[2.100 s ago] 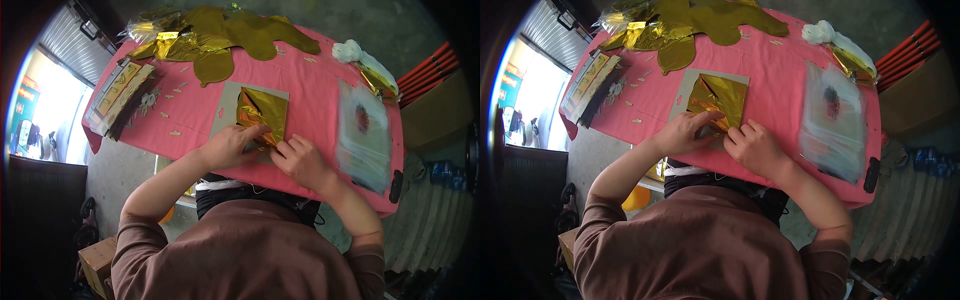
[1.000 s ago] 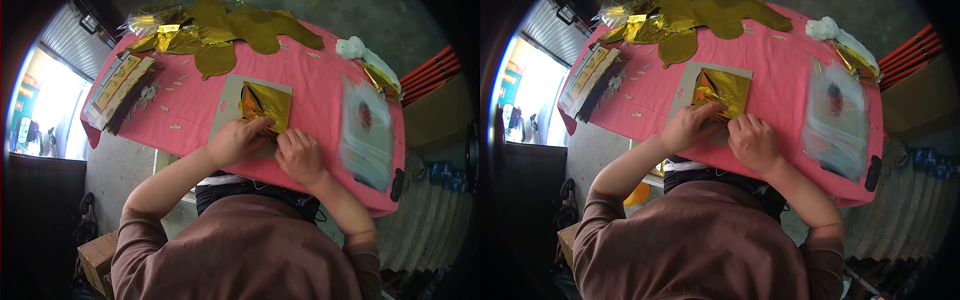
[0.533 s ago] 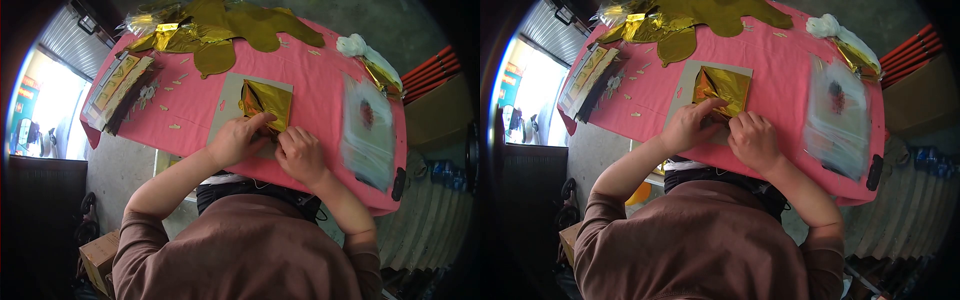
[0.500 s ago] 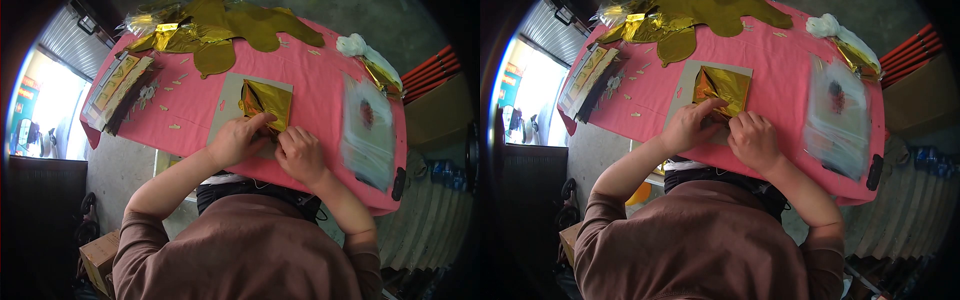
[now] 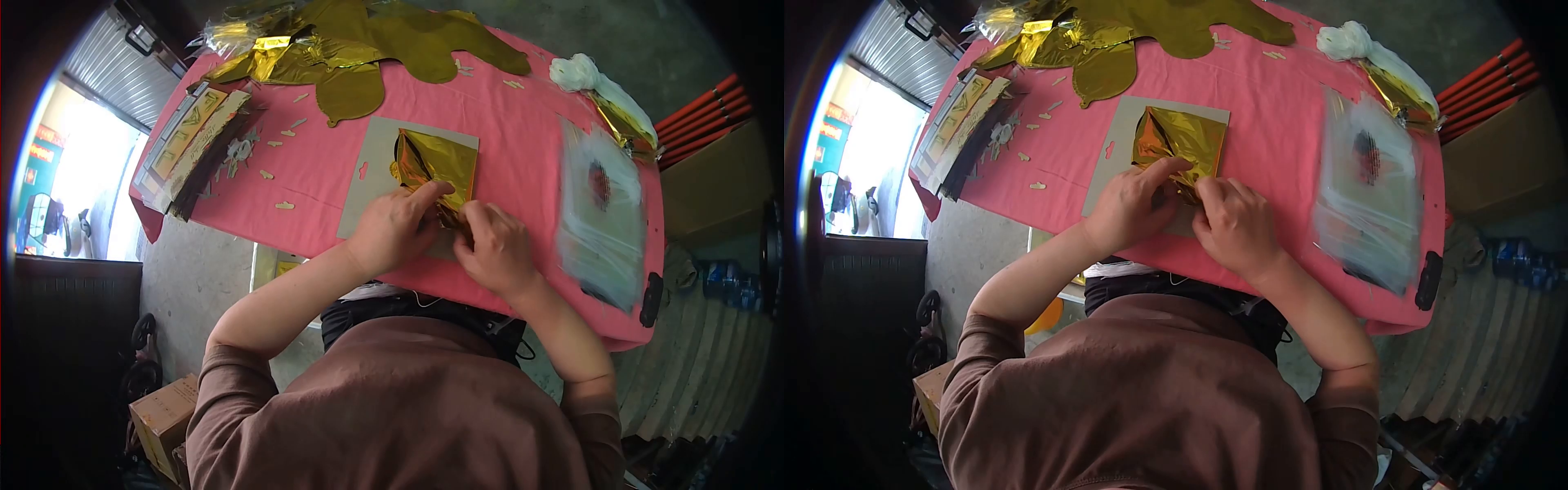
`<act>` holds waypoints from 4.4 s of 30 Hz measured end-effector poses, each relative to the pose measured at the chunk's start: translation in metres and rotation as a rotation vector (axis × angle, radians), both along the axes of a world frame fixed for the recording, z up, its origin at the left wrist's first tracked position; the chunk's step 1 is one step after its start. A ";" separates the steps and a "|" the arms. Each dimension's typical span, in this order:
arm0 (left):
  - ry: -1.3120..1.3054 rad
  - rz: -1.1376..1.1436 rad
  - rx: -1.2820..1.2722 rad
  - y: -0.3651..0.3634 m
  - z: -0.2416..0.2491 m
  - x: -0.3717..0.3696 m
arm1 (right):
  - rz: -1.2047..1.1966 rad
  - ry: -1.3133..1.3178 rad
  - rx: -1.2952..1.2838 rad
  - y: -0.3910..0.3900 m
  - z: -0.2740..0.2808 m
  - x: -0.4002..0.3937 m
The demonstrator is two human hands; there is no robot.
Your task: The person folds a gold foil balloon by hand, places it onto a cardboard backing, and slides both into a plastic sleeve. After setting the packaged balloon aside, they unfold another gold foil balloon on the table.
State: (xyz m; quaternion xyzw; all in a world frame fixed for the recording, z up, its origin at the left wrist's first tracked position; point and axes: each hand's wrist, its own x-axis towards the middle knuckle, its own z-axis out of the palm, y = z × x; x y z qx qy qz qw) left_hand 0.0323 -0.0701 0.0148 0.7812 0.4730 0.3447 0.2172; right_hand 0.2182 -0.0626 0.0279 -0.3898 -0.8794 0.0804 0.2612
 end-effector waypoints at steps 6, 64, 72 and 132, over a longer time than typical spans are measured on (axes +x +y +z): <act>0.028 0.048 0.050 -0.001 -0.001 0.004 | -0.034 0.092 -0.207 0.008 -0.002 0.004; 0.303 -0.148 0.189 -0.039 0.008 -0.004 | 0.061 -0.032 0.045 0.007 -0.007 -0.001; 0.277 -0.154 0.187 -0.038 0.011 -0.005 | 0.033 -0.181 0.046 0.002 0.003 -0.007; 0.640 -0.172 0.076 0.022 0.000 -0.023 | 0.011 -0.021 -0.071 0.044 -0.022 0.005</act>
